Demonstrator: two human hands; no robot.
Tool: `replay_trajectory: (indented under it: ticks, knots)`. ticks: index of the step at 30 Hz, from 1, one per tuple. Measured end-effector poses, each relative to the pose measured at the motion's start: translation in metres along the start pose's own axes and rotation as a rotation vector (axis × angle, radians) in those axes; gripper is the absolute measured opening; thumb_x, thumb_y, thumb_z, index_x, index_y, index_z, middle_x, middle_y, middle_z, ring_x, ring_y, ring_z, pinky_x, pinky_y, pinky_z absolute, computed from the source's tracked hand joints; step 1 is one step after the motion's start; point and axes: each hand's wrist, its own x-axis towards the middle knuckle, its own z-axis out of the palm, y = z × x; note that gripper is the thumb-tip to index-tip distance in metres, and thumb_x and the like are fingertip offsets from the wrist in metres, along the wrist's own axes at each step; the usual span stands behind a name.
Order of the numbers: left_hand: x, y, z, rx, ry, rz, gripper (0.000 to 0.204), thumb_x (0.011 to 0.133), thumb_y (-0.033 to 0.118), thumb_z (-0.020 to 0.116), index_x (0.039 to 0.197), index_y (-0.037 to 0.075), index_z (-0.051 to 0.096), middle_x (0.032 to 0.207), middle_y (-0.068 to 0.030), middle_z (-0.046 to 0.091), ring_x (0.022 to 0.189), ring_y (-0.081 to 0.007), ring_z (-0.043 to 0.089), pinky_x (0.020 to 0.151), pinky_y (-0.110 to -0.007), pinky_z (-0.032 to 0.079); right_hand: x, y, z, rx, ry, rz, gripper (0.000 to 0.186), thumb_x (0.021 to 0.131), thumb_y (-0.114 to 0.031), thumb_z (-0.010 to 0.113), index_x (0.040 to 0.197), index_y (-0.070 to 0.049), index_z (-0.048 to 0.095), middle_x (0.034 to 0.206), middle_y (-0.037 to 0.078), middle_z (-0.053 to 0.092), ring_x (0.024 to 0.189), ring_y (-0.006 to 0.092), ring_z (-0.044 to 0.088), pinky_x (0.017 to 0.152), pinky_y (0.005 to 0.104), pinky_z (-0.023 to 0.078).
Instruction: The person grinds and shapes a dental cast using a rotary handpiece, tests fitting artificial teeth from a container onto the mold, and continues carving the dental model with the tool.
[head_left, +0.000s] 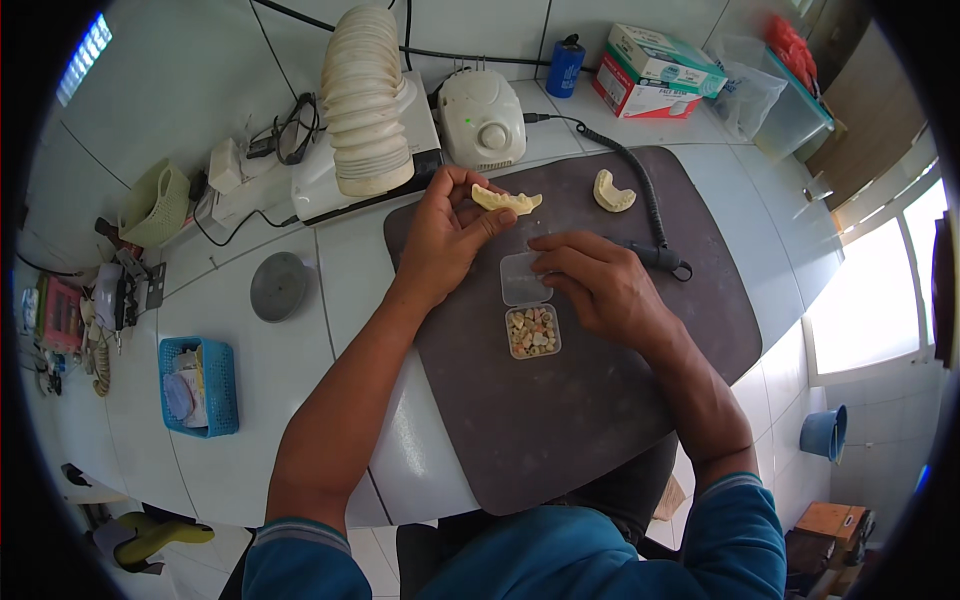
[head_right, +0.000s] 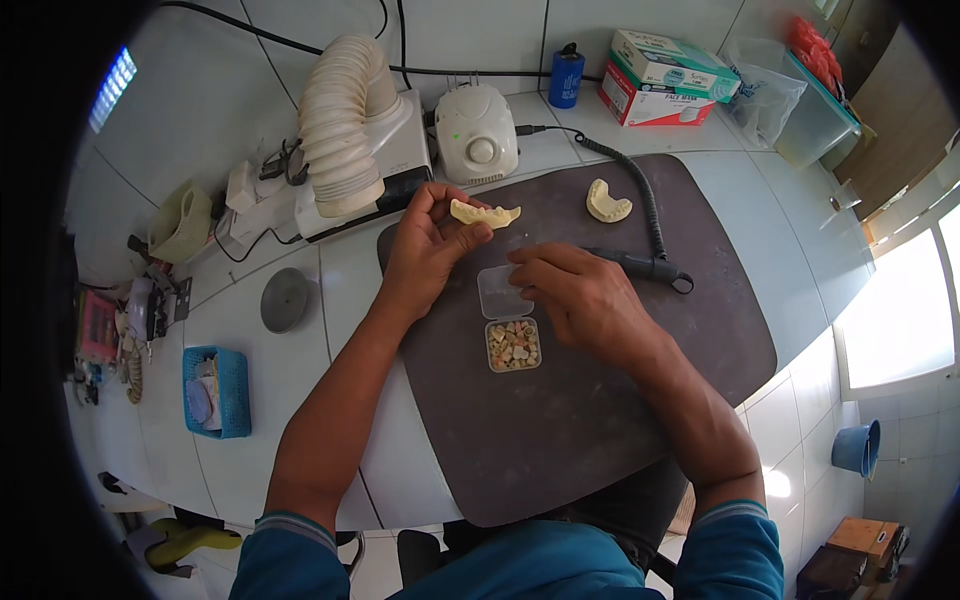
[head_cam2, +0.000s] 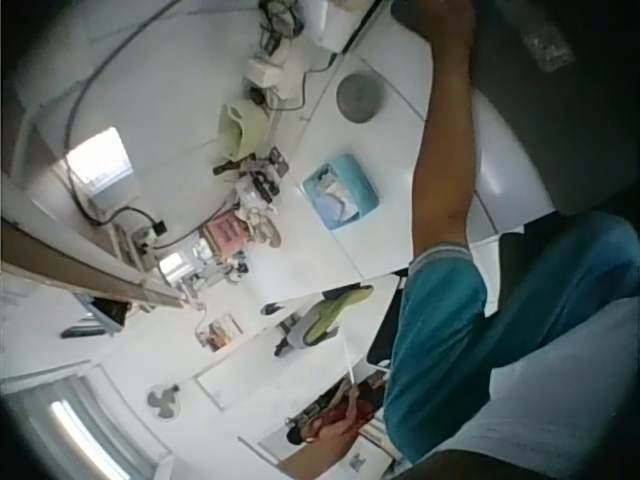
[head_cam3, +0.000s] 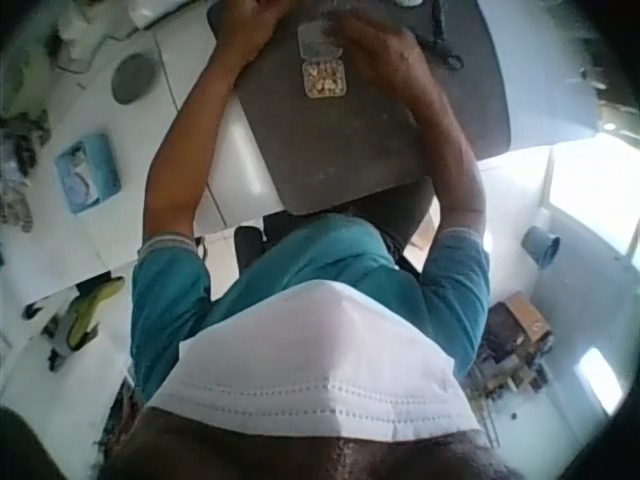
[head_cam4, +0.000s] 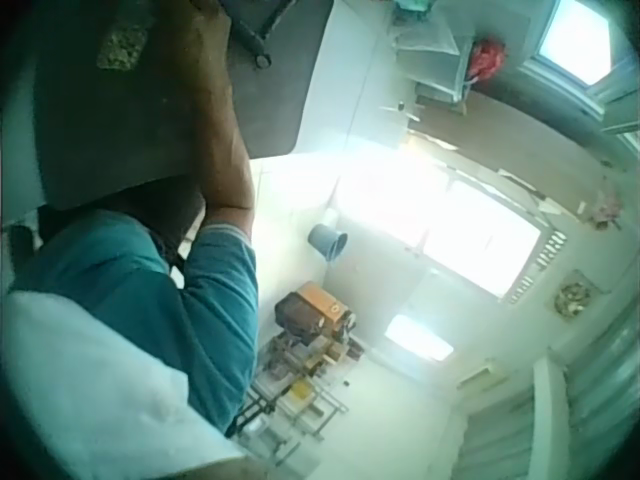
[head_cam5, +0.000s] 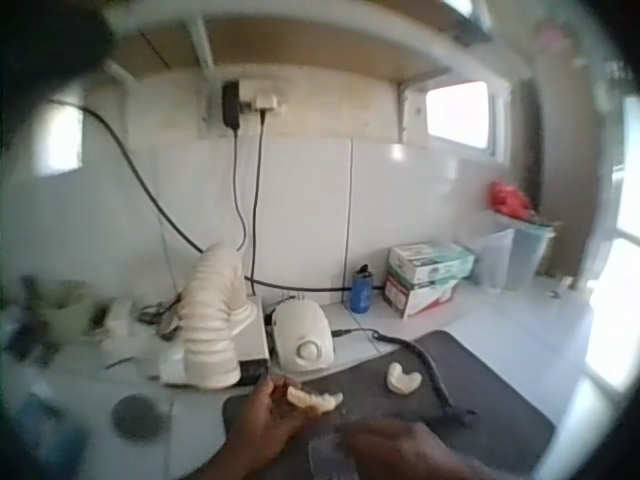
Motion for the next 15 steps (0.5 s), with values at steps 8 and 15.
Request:
replay_trajectory:
  ticks: [8, 15]
  knots:
    - [0.000, -0.001, 0.000, 0.016, 0.012, -0.021, 0.049, 0.107, 0.010, 0.094, 0.138, 0.005, 0.056, 0.136, -0.0137, 0.074, 0.128, -0.0185, 0.080, 0.111, -0.032, 0.066, -0.003, -0.029, -0.028, -0.061, -0.253, 0.053, 0.017, 0.085, 0.001, 0.085, 0.100, -0.005, 0.083, 0.146, 0.017, 0.069, 0.127, 0.0365, 0.075, 0.104, 0.0497, 0.063]
    - [0.000, 0.001, 0.002, 0.026, 0.015, -0.028, 0.048, 0.107, 0.009, 0.093, 0.137, 0.005, 0.056, 0.134, -0.0133, 0.074, 0.126, -0.0183, 0.081, 0.109, -0.031, 0.067, -0.003, -0.043, -0.016, -0.242, -0.247, 0.085, 0.011, 0.086, -0.009, 0.088, 0.097, -0.007, 0.085, 0.142, 0.012, 0.072, 0.130, 0.0329, 0.071, 0.108, 0.0489, 0.059]
